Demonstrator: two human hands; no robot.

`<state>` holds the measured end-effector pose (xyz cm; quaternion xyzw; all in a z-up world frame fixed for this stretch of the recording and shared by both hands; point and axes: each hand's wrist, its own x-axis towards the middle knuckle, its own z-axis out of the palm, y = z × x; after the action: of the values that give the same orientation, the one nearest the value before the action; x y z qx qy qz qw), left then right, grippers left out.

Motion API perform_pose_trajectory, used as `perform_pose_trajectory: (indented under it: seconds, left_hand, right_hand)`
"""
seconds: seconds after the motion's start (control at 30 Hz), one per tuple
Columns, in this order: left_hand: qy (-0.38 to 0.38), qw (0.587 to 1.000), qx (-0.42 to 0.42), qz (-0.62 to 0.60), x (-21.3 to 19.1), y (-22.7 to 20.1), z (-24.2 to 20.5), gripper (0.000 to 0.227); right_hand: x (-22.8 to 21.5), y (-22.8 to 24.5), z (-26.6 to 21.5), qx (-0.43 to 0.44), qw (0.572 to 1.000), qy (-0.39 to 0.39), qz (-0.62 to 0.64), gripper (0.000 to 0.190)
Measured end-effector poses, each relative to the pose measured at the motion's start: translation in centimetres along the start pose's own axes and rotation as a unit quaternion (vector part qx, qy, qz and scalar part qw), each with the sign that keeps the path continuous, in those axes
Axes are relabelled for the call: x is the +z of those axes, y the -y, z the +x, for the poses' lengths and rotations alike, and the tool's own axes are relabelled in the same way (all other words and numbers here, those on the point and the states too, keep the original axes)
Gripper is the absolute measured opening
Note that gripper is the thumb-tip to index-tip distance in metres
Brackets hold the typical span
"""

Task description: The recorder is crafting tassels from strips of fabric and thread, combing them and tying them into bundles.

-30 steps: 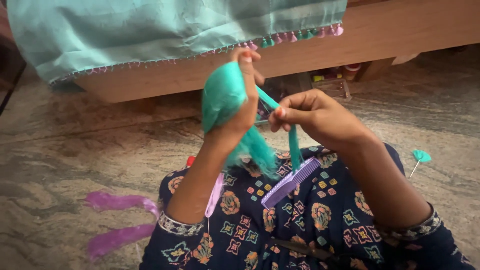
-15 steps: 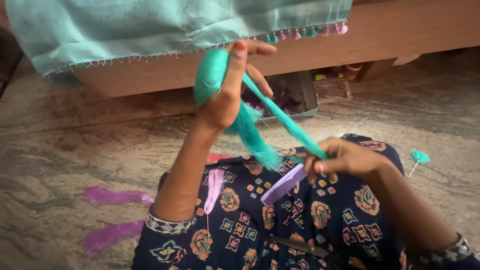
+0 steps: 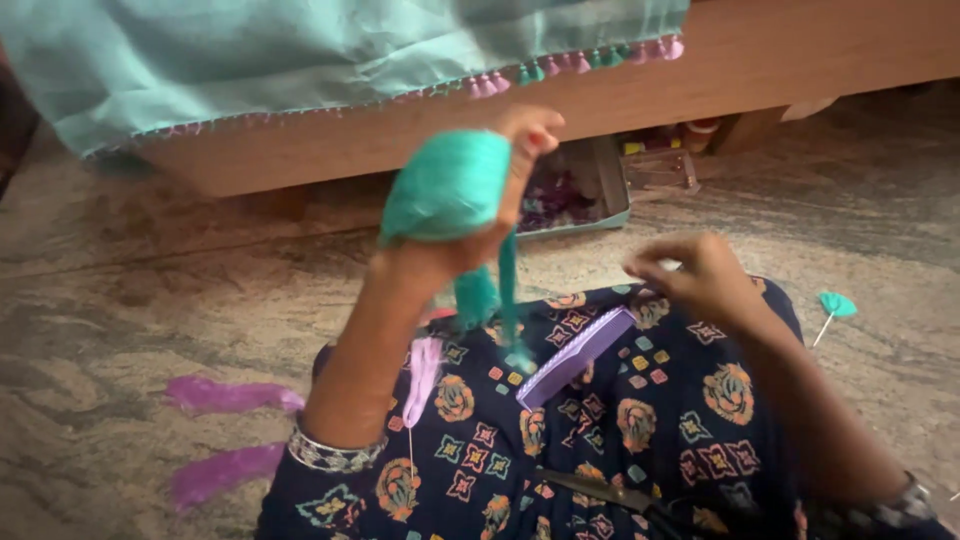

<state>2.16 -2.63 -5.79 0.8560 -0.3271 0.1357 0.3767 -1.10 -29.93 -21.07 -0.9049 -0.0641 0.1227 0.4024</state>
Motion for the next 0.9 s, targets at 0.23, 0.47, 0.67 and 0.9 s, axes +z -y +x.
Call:
perform_pose_trajectory:
  seconds: [0.23, 0.47, 0.67, 0.9]
  left_hand:
    - [-0.098, 0.985, 0.078, 0.120, 3.5, 1.5, -0.2, 0.039]
    - [-0.219, 0.963, -0.140, 0.073, 0.8, 3.7, -1.1, 0.033]
    - [-0.390, 0.911, -0.135, -0.019, -0.9, 5.6, -1.1, 0.039]
    - [-0.433, 0.894, -0.113, 0.022, -1.9, 8.1, -1.4, 0.041]
  right_hand:
    - [2.6, 11.2, 1.2, -0.137, 0.845, 0.032, 0.517, 0.033]
    - [4.6, 5.9, 1.0, 0.014, 0.834, 0.049, 0.549, 0.023]
    - [5.3, -0.4, 1.2, 0.053, 0.813, 0.104, 0.570, 0.017]
    - [5.6, -5.4, 0.4, 0.120, 0.808, 0.138, 0.560, 0.017]
